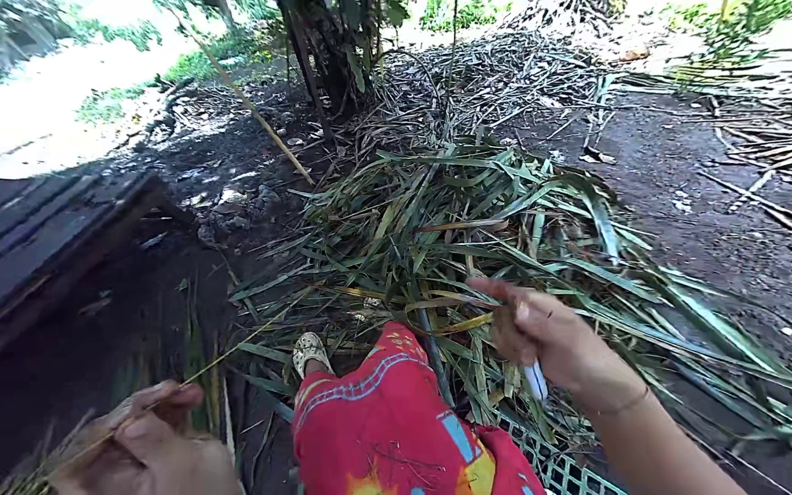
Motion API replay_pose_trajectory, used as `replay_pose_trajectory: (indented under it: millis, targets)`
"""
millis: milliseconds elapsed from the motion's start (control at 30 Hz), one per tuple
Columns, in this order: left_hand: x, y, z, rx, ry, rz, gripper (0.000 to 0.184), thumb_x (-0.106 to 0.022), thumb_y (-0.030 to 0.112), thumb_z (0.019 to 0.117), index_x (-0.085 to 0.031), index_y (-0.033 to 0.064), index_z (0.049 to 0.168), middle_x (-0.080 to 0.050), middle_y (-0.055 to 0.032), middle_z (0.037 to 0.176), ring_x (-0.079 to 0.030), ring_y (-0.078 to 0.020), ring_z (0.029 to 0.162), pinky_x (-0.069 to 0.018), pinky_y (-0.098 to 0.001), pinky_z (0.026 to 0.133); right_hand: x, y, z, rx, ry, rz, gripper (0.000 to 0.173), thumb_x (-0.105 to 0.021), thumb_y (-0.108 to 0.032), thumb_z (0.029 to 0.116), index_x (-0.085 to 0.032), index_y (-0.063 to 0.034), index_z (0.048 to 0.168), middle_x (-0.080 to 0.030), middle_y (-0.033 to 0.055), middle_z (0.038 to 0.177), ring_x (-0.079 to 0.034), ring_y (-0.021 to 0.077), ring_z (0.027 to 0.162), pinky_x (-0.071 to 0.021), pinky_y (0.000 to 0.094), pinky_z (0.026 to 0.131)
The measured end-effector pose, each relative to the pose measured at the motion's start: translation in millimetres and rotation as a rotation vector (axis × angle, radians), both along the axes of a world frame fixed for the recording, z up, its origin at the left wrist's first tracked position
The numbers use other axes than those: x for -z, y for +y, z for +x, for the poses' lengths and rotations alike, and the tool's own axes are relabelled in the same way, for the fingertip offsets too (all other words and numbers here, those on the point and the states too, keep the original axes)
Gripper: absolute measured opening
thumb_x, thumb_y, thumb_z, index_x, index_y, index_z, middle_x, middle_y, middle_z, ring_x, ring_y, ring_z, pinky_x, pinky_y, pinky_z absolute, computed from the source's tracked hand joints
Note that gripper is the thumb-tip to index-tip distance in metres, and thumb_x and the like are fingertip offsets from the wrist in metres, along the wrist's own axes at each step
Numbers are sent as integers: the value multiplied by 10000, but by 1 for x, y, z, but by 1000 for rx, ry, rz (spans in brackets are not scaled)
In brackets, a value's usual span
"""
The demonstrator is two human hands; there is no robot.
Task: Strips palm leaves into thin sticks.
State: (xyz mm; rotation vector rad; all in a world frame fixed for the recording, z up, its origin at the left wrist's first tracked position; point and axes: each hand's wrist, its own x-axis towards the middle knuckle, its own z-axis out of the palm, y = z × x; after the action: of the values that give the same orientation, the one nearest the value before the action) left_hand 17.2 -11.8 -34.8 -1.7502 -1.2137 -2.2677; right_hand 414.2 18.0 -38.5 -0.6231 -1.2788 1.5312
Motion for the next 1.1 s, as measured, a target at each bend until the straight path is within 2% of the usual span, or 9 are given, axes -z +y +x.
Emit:
replay_pose_trajectory:
  millis: [100,200,333,467,600,733,867,1000,1100]
  targets:
    - [-19,-11,60,151,-321,93,68,-474,250,1085,-541,253,1094,-734,137,961,-714,-7,835,-590,-153,693,11,-16,-65,-254,99,-66,530,-558,-404,1021,-535,-111,1462,-546,-174,673,-478,-66,547,-428,127,524]
    - [-12,-20,88,292,-489,117,127,-471,232,1081,-597,220,1070,-745,84,962,-719,-9,842,-583,-134,682,5,-22,-111,-333,334,-127,576,-557,-345,1034,-418,-39,1502,-527,-154,702,-487,-50,576,-432,126,553]
    - [-5,-34,93,362,-576,100,204,-426,200,1095,-628,181,1071,-748,50,973,-722,-18,860,-581,-134,702,-4,-21,-131,-210,517,-139,357,-502,-260,1060,-567,-74,1358,-547,-145,665,-518,-35,564,-462,145,565]
    - [-3,-46,86,335,-650,138,253,-398,159,1101,-647,131,1066,-727,35,977,-716,-27,885,-579,-132,729,1,-15,-119,-96,501,-97,358,-547,-252,1043,-607,-47,1330,-548,-146,645,-513,-44,549,-453,134,545]
    - [0,-45,85,401,-516,61,172,-511,244,1068,-674,198,1101,-741,38,1072,-718,-44,931,-576,-144,744,6,-14,-110,3,470,-80,343,-539,-235,1048,-600,-38,1323,-550,-140,644,-517,-41,550,-457,137,551]
    - [5,-40,95,429,-204,-146,193,-699,272,969,-693,312,1158,-724,128,1131,-696,-28,1027,-582,-198,868,5,-15,-104,61,417,11,375,-542,-253,1054,-593,-26,1347,-557,-154,662,-520,-52,565,-460,126,556]
    - [11,-35,116,446,-234,-122,146,-749,207,929,-724,246,1068,-749,88,1026,-720,-45,955,-597,-196,830,4,-22,-101,51,392,38,341,-562,-299,1047,-617,-71,1294,-548,-160,669,-512,-60,576,-453,123,563]
    - [8,-39,120,497,-251,-94,121,-723,181,950,-708,227,1060,-751,71,1044,-723,-59,970,-593,-205,850,4,-22,-92,40,330,83,354,-562,-306,1046,-628,-71,1303,-550,-165,690,-503,-70,590,-445,118,564]
    - [8,-44,112,464,-246,-71,114,-723,182,951,-706,229,1054,-749,79,1047,-719,-51,959,-593,-196,829,4,-6,-69,244,278,71,336,-560,-333,1040,-678,-124,1274,-551,-153,622,-503,-49,544,-454,145,546]
